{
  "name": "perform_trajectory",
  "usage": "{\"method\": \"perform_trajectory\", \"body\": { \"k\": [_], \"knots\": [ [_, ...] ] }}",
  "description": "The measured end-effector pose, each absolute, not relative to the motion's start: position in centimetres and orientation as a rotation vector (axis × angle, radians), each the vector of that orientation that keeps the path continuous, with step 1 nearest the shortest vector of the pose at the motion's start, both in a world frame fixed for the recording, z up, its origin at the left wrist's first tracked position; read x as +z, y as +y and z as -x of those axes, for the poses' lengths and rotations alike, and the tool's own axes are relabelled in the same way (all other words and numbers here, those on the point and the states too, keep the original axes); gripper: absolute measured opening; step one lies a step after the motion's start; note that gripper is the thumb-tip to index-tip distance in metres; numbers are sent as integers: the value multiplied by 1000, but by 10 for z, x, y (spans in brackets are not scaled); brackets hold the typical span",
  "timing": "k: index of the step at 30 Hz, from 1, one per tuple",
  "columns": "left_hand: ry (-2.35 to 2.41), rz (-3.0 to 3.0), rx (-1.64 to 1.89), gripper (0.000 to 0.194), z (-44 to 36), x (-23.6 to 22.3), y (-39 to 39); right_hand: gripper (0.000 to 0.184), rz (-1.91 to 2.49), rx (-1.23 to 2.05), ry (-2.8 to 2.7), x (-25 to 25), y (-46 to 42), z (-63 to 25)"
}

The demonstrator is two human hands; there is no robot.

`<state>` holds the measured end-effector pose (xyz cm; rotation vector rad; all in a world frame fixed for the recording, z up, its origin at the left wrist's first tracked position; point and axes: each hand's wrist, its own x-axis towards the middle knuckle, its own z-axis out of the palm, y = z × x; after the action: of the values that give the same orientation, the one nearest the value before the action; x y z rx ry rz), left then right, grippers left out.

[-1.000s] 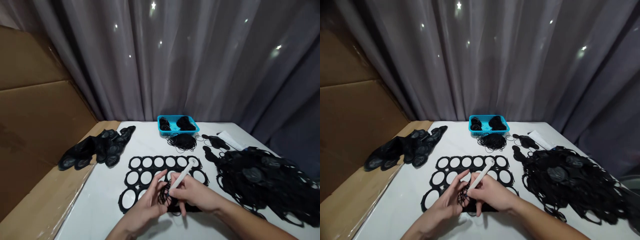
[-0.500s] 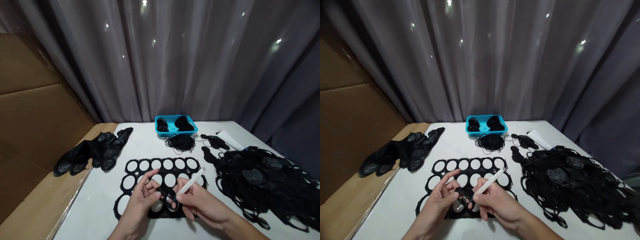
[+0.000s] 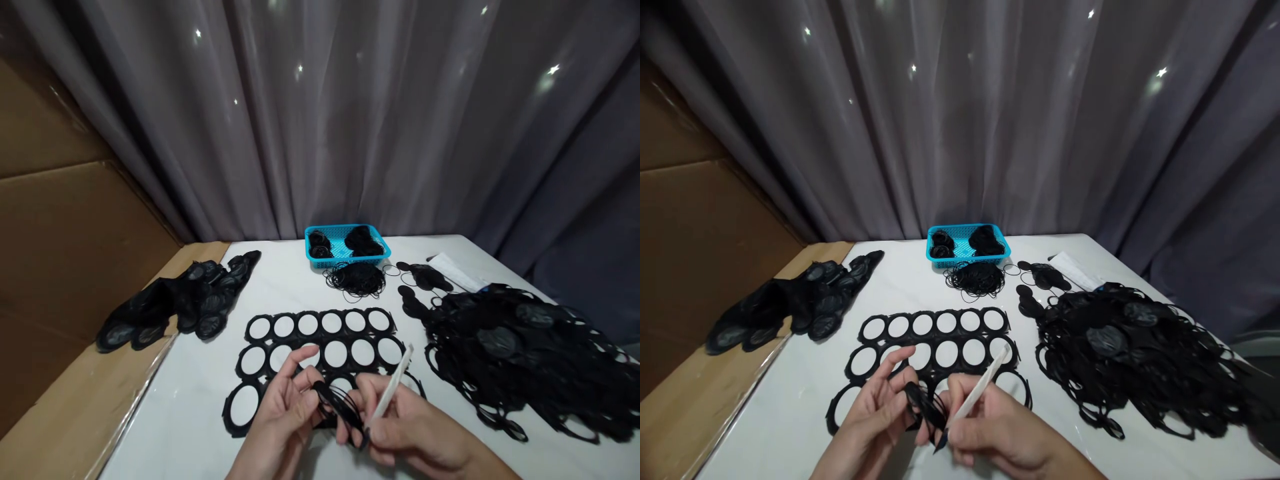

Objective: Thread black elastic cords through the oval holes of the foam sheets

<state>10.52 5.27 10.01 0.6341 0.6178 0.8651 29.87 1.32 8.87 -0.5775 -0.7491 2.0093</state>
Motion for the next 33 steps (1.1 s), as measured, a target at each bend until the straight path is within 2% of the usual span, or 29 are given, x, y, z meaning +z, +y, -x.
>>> {"method": "perform_trajectory", "body": {
  "k": [3,9,13,17,24,28,30,33],
  "knots": [
    [630,-517,886,46,-108,102,50,38,559,1958,-722,89,14,-295],
    [634,-318,908,48,-111,110,46,25,492,1925,-222,84,19,-292],
    [642,-323,930,56,-110,119,45,24,493,1914,-107,80,21,-292],
    [651,-362,926,55,-108,119,44,28,578,1901,-124,79,21,-289],
    [783,-681,855,43,-99,105,55,34,865,1869,-511,93,30,-292],
    [961,-1002,880,37,-79,91,79,38,954,1806,-881,115,70,-308],
    [1086,-1227,933,34,-60,79,95,35,1070,1690,-1122,125,109,-322],
    [1350,-1601,1118,31,-22,58,116,22,1356,1243,-1491,136,187,-344]
  ]
}}
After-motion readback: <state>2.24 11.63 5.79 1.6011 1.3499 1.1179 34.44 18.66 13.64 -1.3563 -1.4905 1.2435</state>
